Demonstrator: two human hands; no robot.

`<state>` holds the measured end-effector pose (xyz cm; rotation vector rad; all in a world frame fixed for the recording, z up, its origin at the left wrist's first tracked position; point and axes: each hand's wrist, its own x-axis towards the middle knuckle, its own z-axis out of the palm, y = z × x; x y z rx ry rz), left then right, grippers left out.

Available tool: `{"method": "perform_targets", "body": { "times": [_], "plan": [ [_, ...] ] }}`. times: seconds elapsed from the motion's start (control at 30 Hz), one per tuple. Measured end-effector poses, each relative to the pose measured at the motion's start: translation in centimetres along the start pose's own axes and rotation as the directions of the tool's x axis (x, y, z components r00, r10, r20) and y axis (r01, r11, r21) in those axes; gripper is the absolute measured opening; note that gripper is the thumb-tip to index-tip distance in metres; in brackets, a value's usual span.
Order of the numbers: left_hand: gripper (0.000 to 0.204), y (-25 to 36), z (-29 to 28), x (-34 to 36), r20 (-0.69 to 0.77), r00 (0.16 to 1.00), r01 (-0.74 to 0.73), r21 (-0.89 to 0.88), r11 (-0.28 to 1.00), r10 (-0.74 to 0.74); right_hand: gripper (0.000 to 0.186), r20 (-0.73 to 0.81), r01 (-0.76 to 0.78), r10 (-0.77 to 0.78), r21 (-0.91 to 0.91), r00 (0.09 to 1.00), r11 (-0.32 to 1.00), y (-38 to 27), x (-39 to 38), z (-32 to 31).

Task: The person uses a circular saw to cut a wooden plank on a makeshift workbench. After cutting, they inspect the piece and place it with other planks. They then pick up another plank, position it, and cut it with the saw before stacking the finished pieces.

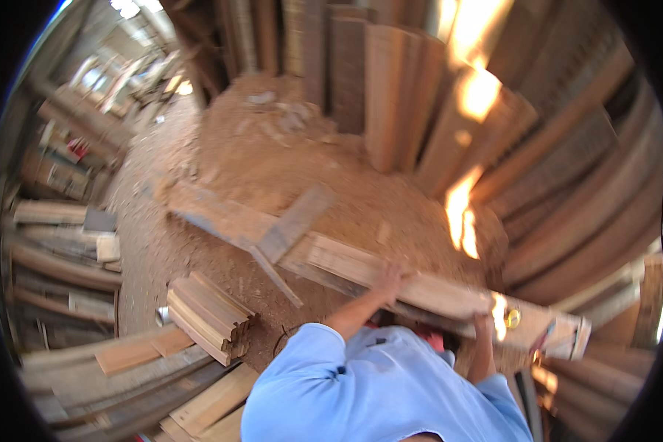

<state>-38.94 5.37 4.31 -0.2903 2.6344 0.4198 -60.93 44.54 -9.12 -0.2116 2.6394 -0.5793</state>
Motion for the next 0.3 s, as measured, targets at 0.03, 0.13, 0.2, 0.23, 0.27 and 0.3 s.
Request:
{"method": "perform_targets", "body": {
  "times": [0.03, 0.13, 0.2, 0.23, 0.27, 0.3],
  "plan": [
    [0.132, 0.6, 0.3, 0.5, -0.015, 1.000, -0.016, 0.057, 0.998, 0.017, 0.046, 0.004, -0.136, 0.137, -0.119, 0.991, 0.984, 0.4, 0.7, -0.1],
    [0.118, 0.1, 2.8, -3.7, -0.099, 0.990, 0.091, -0.087, 0.992, -0.099, 0.060, -0.161, -0.136, 0.075, -0.405, 0.984, 0.904, -14.4, -6.0, -3.8],
    [0.095, 0.3, 2.7, -5.1, -0.215, 0.974, 0.046, -0.115, 0.992, -0.070, 0.081, -0.005, 0.022, -0.026, -0.416, 1.000, 0.909, -16.0, -6.3, -4.4],
    [0.092, 0.0, 3.1, -5.8, -0.221, 0.972, 0.047, -0.153, 0.987, -0.080, 0.083, 0.080, 0.093, -0.063, -0.473, 0.995, 0.876, -18.0, -7.0, -4.7],
    [0.089, -0.3, 4.0, -7.3, -0.215, 0.971, 0.061, -0.205, 0.977, -0.106, 0.086, 0.184, 0.180, -0.094, -0.531, 0.978, 0.828, -20.9, -8.7, -4.8],
    [0.089, -1.1, 5.0, -8.9, -0.238, 0.965, 0.055, -0.233, 0.971, -0.112, 0.086, 0.193, 0.207, -0.120, -0.533, 0.974, 0.820, -21.5, -9.9, -4.9]
  ]
}}
